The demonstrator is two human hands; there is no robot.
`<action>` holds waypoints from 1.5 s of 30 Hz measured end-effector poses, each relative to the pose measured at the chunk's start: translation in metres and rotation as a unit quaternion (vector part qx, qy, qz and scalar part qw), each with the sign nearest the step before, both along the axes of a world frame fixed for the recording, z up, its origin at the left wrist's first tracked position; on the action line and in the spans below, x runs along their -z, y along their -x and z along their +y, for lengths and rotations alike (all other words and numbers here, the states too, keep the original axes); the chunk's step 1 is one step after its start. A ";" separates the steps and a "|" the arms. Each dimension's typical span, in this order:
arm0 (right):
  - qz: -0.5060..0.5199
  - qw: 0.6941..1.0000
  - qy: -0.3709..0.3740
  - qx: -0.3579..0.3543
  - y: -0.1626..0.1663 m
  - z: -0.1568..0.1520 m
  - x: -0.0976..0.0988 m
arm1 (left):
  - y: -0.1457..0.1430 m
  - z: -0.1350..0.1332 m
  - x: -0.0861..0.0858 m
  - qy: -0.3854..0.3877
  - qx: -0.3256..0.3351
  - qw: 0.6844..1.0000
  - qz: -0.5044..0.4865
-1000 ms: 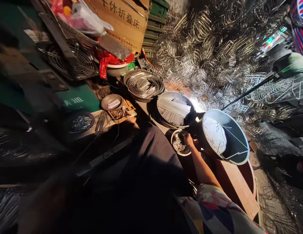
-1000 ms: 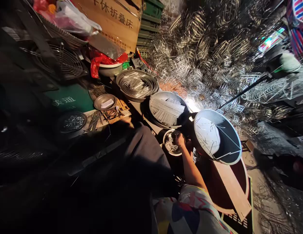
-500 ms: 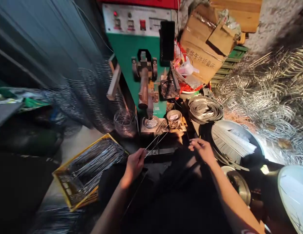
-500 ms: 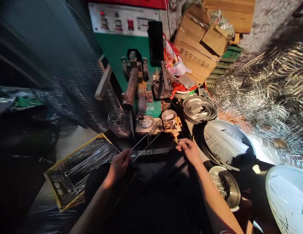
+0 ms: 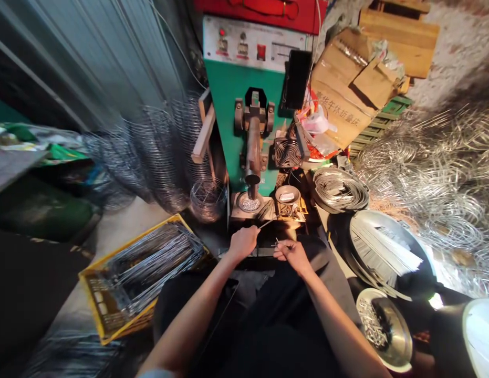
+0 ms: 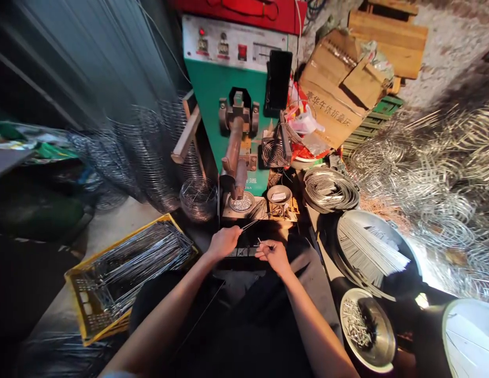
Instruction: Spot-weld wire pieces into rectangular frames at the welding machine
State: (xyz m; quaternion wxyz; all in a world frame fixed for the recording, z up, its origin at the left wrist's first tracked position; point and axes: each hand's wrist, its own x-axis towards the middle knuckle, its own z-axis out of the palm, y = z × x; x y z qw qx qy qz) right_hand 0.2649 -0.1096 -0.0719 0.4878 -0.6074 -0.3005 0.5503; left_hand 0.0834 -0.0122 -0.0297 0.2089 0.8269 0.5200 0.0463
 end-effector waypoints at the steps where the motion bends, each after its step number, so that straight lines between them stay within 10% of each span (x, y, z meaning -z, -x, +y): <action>1: -0.007 1.000 0.007 0.009 -0.002 0.001 0.000 | 0.004 -0.004 0.002 -0.001 -0.001 1.000 -0.005; 14: 0.029 0.989 -0.129 0.062 0.046 0.051 -0.043 | 0.048 -0.077 0.000 -0.060 -0.094 0.938 -0.327; 45: 0.035 0.986 -0.159 0.039 0.075 0.071 -0.055 | 0.061 -0.073 0.007 -0.164 -0.120 0.921 -0.331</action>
